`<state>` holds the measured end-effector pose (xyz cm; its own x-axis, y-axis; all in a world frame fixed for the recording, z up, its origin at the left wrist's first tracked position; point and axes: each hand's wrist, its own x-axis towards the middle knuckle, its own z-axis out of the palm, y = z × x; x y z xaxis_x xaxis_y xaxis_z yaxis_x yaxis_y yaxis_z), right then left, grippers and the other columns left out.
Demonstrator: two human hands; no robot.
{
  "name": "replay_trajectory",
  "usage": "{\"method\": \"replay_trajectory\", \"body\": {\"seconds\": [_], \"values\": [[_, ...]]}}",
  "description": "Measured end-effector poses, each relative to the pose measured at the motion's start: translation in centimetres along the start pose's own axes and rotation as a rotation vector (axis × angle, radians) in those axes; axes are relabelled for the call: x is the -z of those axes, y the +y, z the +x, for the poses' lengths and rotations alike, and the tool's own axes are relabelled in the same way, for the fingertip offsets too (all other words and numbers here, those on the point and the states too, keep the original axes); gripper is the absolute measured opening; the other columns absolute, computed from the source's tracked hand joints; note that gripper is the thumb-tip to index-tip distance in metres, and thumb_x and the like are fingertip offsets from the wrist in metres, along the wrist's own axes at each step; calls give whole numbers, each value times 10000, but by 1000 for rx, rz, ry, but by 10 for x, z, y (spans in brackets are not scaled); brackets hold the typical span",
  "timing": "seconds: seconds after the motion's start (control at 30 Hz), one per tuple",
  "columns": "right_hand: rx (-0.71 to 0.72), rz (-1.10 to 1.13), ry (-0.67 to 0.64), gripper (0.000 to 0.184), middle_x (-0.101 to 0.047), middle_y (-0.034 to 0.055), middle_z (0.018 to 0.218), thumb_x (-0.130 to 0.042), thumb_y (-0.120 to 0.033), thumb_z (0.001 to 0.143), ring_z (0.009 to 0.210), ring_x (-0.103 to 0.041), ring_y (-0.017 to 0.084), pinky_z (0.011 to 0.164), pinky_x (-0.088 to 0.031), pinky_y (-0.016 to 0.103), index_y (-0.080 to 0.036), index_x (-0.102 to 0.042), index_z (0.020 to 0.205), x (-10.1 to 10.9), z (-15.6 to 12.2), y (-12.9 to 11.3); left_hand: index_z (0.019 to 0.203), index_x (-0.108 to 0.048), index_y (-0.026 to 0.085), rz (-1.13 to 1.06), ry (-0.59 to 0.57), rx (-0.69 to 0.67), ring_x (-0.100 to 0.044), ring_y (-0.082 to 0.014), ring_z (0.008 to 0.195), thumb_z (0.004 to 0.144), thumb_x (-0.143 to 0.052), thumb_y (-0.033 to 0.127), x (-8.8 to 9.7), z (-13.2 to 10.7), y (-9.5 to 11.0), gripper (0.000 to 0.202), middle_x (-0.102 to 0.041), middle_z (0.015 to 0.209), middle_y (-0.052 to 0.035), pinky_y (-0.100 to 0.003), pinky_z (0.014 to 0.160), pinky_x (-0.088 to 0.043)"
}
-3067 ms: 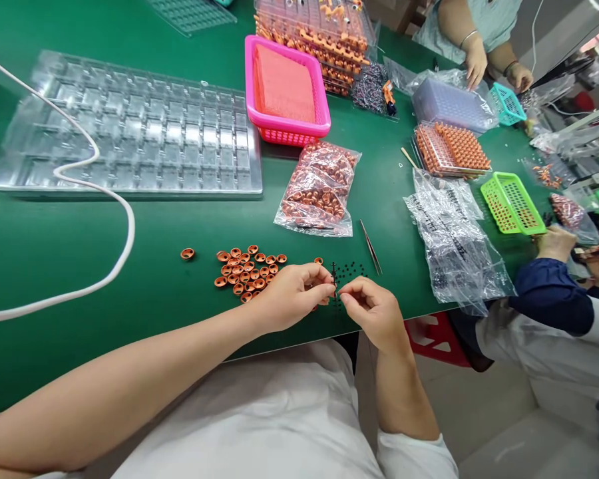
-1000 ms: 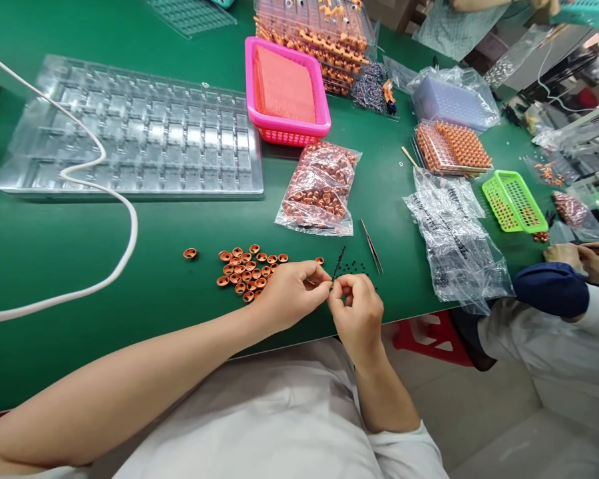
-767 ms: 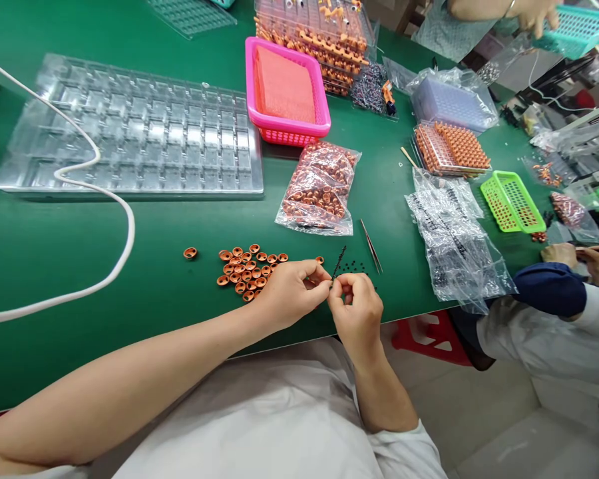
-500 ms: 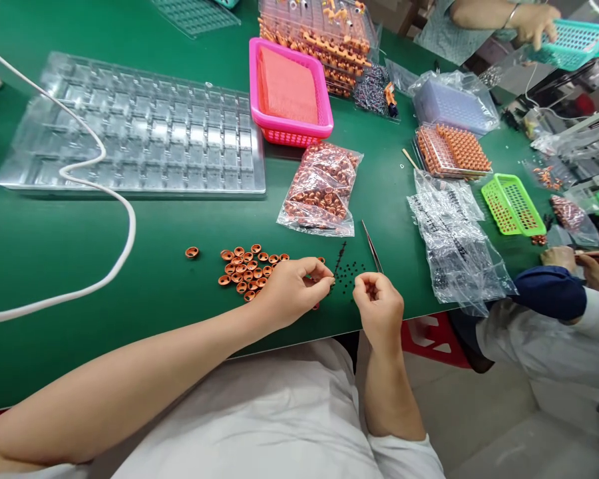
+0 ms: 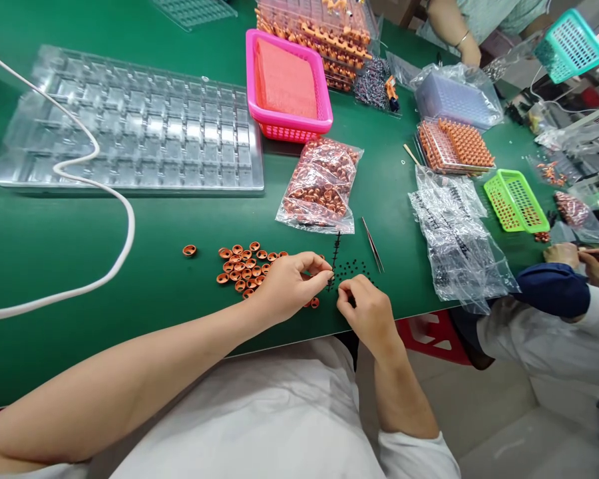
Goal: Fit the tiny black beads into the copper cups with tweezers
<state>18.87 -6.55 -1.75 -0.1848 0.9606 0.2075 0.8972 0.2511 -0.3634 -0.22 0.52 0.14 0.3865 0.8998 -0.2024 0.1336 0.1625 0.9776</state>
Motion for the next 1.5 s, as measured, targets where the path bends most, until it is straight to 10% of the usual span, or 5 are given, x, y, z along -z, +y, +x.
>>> {"method": "replay_trajectory", "body": {"seconds": [0.33, 0.7, 1.03, 1.27, 1.5], "values": [[-178, 288, 178, 104, -637, -4, 802, -575, -175, 944, 617, -545, 108, 589, -467, 237, -210, -666, 908, 9, 1, -11, 828, -685, 171, -99, -113, 48, -703, -181, 741, 825, -668, 371, 0, 1, -4, 201, -729, 771, -33, -265, 675, -556], [-441, 786, 29, 127, -582, -31, 679, -635, -299, 876, 545, -489, 95, 481, -392, 213, -203, -657, 795, 14, 6, -16, 848, -679, 171, -8, -248, -3, -643, -149, 684, 868, -611, 337, 1, -3, 1, 180, -700, 748, -21, -241, 631, -519], [-353, 583, 81, 95, -572, -40, 686, -600, -196, 847, 552, -499, 95, 498, -415, 219, -218, -597, 755, 14, 7, -21, 817, -694, 164, -125, -240, 73, -636, -143, 662, 783, -689, 333, -2, -1, -3, 172, -701, 727, -21, -238, 619, -524], [26, 40, 365, 156, -615, -10, 719, -571, -90, 886, 596, -538, 122, 534, -433, 248, -237, -552, 837, -1, 7, -31, 773, -702, 163, -37, -157, 38, -608, -132, 621, 794, -672, 317, -6, -6, -4, 158, -692, 673, -3, -213, 555, -460], [-189, 142, 281, 127, -604, -26, 742, -565, -150, 917, 558, -502, 102, 555, -449, 243, -226, -589, 819, 7, 6, -11, 762, -686, 177, -21, -102, 50, -625, -140, 567, 799, -680, 340, -4, -5, -2, 167, -708, 666, -5, -220, 521, -484]]}}
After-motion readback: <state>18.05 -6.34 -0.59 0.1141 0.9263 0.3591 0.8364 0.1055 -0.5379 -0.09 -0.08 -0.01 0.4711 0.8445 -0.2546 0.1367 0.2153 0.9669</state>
